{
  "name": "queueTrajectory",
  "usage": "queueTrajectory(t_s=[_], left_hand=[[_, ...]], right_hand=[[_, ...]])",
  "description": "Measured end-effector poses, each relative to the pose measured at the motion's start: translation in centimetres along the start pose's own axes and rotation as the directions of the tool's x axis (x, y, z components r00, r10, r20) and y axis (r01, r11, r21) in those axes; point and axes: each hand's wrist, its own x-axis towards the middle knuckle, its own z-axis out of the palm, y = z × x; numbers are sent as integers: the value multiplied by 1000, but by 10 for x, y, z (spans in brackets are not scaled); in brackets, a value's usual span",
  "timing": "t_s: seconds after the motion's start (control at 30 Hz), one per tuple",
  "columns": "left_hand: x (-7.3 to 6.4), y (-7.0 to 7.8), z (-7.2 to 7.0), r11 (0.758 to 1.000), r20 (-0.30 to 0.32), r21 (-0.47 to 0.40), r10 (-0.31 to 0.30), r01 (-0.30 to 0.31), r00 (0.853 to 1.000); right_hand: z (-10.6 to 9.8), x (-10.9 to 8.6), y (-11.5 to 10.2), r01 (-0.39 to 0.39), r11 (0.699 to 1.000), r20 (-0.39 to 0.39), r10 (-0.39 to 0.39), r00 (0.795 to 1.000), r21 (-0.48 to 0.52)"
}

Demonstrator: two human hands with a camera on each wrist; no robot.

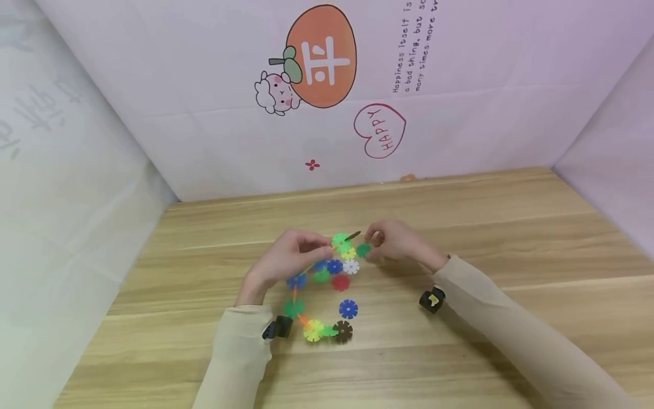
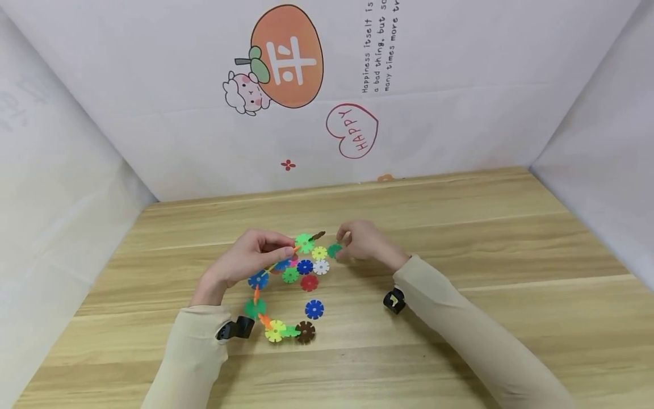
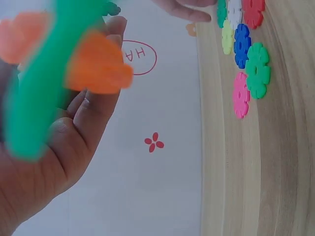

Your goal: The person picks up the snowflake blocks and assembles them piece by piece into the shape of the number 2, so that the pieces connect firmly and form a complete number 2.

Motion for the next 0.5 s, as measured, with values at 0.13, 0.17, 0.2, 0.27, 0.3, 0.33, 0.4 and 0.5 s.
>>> queueTrajectory(t_s=[0.13,0.17,0.2,0.27,0.3,0.33,0.4,0.5], left_hand=[[-1,0,-2,1000,-8,-4,-25,25,1000],[-2,0,-2,1000,-10,-5,-29,29,1000],[-2,0,-2,999,-12,-4,-32,32,999],[-2,0,-3,999,-15,0,-38,38,999],[-2,0,-4,999,-16,6,-39,39,999],[-2,0,-4,999,-16,12,-39,40,999],[-2,0,-5,999,-14,19,-40,40,999],[-3,0,-6,999,-10,15,-37,37,999]], right_hand=[[3,9,-2,22,998,10,-21,1000,-60],[4,11,-2,31,997,9,-30,1000,-74],[5,12,-2,39,996,7,-38,999,-86],[7,14,-1,51,993,2,-51,999,-105],[8,15,-1,56,992,1,-56,998,-110],[8,16,0,57,992,0,-57,998,-113],[9,17,0,56,993,-3,-56,998,-104],[10,17,-1,57,995,-4,-58,998,-88]])
